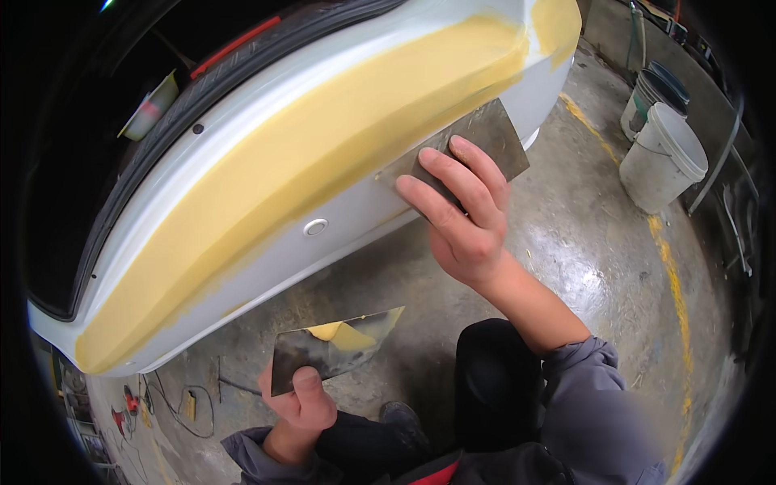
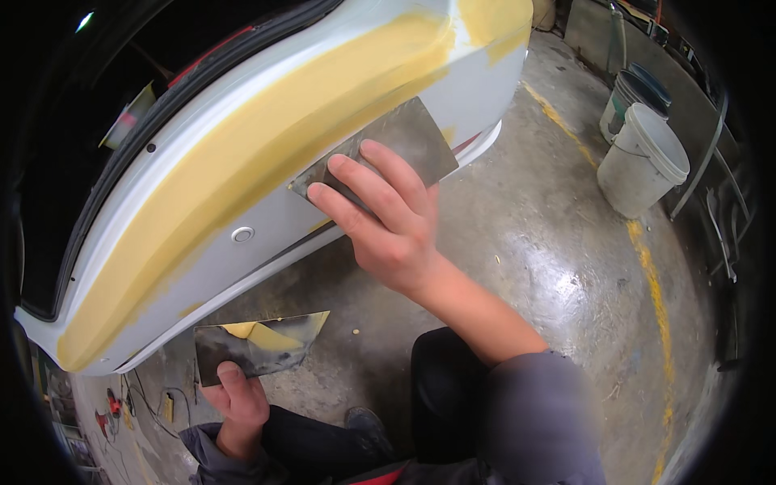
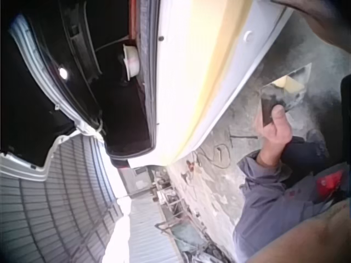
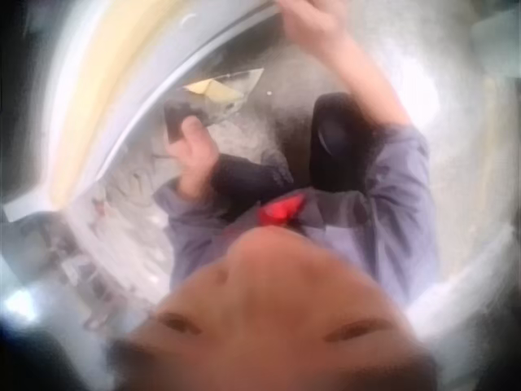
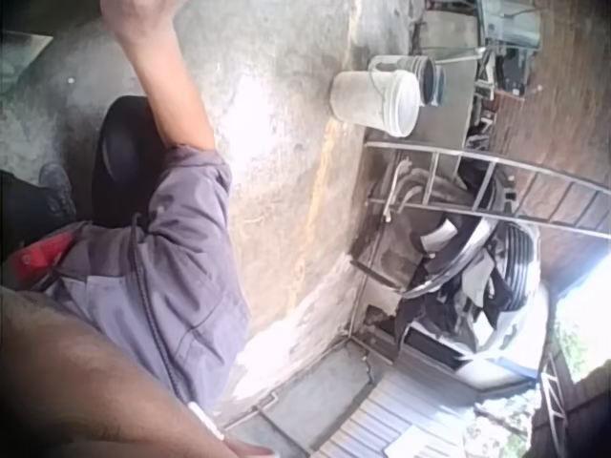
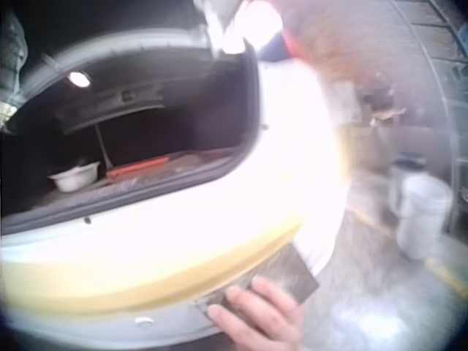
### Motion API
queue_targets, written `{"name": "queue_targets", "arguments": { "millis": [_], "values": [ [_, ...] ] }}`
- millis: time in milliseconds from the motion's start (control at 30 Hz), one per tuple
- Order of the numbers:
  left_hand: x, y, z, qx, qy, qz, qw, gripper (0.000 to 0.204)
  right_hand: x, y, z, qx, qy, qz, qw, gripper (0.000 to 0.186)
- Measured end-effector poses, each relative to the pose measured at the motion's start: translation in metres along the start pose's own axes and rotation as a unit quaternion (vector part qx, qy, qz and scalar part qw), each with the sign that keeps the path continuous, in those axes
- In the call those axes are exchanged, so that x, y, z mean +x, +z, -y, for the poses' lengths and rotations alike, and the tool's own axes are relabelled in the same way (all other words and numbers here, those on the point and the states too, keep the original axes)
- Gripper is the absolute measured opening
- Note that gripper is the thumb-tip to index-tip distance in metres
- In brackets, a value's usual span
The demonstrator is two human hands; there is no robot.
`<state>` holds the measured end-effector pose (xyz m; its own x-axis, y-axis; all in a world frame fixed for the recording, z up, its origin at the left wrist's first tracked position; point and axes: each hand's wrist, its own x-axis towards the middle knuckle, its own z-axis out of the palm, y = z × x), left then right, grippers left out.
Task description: The person applies yellow body filler to the rear bumper of a white car using two metal spreaders. They spread the filler across the bumper surface, occasionally smoothing it with their hand.
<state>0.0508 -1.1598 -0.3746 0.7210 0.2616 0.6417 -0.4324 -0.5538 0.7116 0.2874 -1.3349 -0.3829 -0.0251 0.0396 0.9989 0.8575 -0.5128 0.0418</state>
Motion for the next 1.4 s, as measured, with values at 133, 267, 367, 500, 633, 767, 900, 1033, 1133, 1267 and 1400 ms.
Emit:
{"name": "queue_targets", "arguments": {
  "millis": [133,267,367,500,633,767,900,1033,1133,1267,1400],
  "values": [
    [0.0,0.005,-0.001,0.017,-0.002,-0.038,0.999,0.041,0.014,-0.016,0.005,0.039,0.028,0.037,0.998,0.032],
    [0.001,0.002,0.001,-0.013,-0.011,-0.003,1.0,0.041,0.013,-0.009,-0.009,0.021,0.012,0.024,0.999,0.031],
    [-0.008,-0.01,0.013,-0.045,-0.004,0.072,0.996,0.048,0.003,-0.008,-0.011,0.029,0.005,0.023,0.999,0.033],
    [-0.002,0.004,0.003,-0.012,-0.006,-0.004,1.0,0.04,0.004,-0.011,-0.004,0.054,0.025,0.026,0.998,0.034],
    [0.004,0.006,-0.002,-0.006,-0.006,-0.02,1.0,0.039,0.015,-0.004,-0.009,0.005,0.016,-0.009,1.0,0.039],
    [-0.002,-0.004,0.007,-0.044,-0.006,0.071,0.997,0.047,-0.004,0.0,-0.018,0.001,0.0,-0.013,1.0,0.038],
    [-0.007,-0.001,0.008,-0.059,-0.02,0.059,0.996,0.046,0.002,-0.037,0.001,0.032,0.06,0.107,0.992,0.038],
    [0.003,0.017,0.002,-0.092,-0.051,0.041,0.994,0.046,0.032,-0.098,0.023,0.311,0.156,0.199,0.916,0.045],
    [0.015,0.043,-0.003,-0.232,-0.128,-0.013,0.964,0.048,0.047,-0.129,0.03,0.472,0.288,0.26,0.791,0.053],
    [0.027,0.06,-0.008,-0.361,-0.16,-0.037,0.918,0.049,0.04,-0.147,0.02,0.532,0.44,0.228,0.687,0.041],
    [0.035,0.089,-0.019,-0.422,-0.268,-0.059,0.864,0.046,0.032,-0.156,0.019,0.603,0.52,0.214,0.566,0.046]
  ]
}}
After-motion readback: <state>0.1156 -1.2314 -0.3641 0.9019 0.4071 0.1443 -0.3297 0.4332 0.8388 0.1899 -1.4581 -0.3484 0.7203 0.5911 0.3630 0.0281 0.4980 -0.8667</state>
